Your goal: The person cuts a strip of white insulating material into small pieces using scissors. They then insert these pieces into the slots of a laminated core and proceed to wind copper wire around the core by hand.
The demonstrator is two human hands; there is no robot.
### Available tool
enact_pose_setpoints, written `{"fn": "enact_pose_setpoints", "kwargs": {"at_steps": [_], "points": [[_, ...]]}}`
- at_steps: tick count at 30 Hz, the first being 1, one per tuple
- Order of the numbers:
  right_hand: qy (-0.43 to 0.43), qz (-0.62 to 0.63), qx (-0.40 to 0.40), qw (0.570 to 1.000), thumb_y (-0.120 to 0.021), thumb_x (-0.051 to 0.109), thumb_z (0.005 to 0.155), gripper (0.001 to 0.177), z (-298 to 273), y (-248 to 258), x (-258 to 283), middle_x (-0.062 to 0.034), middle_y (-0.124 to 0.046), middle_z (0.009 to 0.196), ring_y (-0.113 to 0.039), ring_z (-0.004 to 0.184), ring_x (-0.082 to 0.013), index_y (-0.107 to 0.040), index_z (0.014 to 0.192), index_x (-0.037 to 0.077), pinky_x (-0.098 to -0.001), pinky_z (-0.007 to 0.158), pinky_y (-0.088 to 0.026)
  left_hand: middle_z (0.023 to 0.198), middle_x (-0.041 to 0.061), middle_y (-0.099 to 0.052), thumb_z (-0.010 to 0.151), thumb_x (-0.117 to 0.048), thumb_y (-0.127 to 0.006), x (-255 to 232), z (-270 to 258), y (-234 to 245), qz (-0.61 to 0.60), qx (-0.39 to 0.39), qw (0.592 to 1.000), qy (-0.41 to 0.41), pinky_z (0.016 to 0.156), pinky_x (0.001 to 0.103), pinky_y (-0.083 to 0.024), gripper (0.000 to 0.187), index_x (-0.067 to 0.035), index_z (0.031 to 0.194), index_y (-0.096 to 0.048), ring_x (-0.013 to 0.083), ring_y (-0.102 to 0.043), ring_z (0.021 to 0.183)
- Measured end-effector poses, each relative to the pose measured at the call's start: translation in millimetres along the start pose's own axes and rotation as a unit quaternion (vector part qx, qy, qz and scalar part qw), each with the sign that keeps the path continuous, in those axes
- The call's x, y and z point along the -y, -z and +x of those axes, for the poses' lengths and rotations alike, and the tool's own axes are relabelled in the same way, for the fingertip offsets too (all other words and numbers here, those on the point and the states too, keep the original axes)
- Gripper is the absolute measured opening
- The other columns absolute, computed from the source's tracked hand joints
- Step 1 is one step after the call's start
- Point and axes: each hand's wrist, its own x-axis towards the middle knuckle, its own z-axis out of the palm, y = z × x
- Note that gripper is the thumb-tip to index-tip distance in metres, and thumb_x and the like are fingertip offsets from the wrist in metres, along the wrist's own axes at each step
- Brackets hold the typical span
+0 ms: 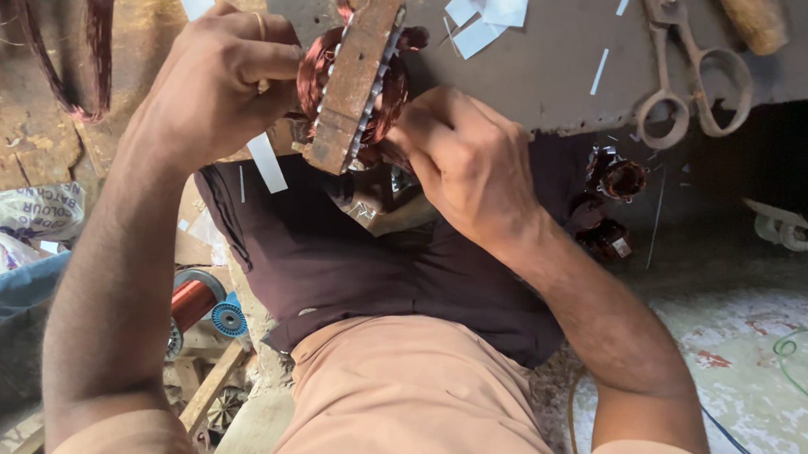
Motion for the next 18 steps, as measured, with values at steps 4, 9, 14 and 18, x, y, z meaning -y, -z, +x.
{"fn": "enact_pose_setpoints", "kwargs": {"at_steps": [4, 9, 14, 18], "points": [[-0.005, -0.029, 0.001, 1.0, -0.078, 0.004, 0.094, 0.007, -2.3, -2.5, -2.1, -0.0068, -0.068, 0.097, -0.069, 0.081, -0.0245, -0.071, 0.097, 0.005, -0.0373, 0.069, -0.055, 0.095, 0.002, -0.068, 0.089, -0.003, -0.082, -2.8, 1.6, -2.5, -0.027, -0.003, 1.0, 0.012, 0.083, 0.039, -0.052, 0.016, -0.008, 0.102, -0.076, 0.0221, -0.066, 0.086], [0.009, -0.022, 0.001, 1.0, -0.077, 0.008, 0.097, 0.006, -1.3, -6.0, -3.6, -0.0054, -0.066, 0.096, -0.069, 0.077, -0.0227, -0.072, 0.096, 0.006, -0.0367, 0.066, -0.055, 0.097, 0.004, -0.071, 0.088, -0.003, -0.083, -2.1, 3.4, -1.3, -0.04, 0.007, 0.999, 0.031, 0.077, 0.037, -0.055, 0.022, -0.009, 0.108, -0.078, 0.0225, -0.068, 0.085], [-0.007, -0.035, -0.009, 0.999, -0.076, 0.005, 0.098, 0.005, -2.8, -6.7, -2.7, -0.0051, -0.066, 0.1, -0.069, 0.077, -0.021, -0.072, 0.096, 0.005, -0.0346, 0.064, -0.055, 0.102, 0.005, -0.072, 0.086, -0.001, -0.082, -3.5, 3.5, -4.4, -0.02, 0.0, 0.999, 0.027, 0.081, 0.037, -0.057, 0.025, -0.009, 0.109, -0.077, 0.0245, -0.069, 0.091], [-0.012, -0.046, -0.017, 0.999, -0.079, 0.008, 0.095, 0.007, -2.7, -8.3, -1.8, -0.007, -0.064, 0.096, -0.068, 0.072, -0.0228, -0.074, 0.098, 0.004, -0.0366, 0.06, -0.053, 0.099, 0.004, -0.071, 0.09, 0.001, -0.08, -6.8, -0.2, -6.2, -0.068, -0.016, 0.995, 0.068, 0.078, 0.036, -0.058, 0.021, -0.008, 0.108, -0.076, 0.022, -0.069, 0.088]]}}
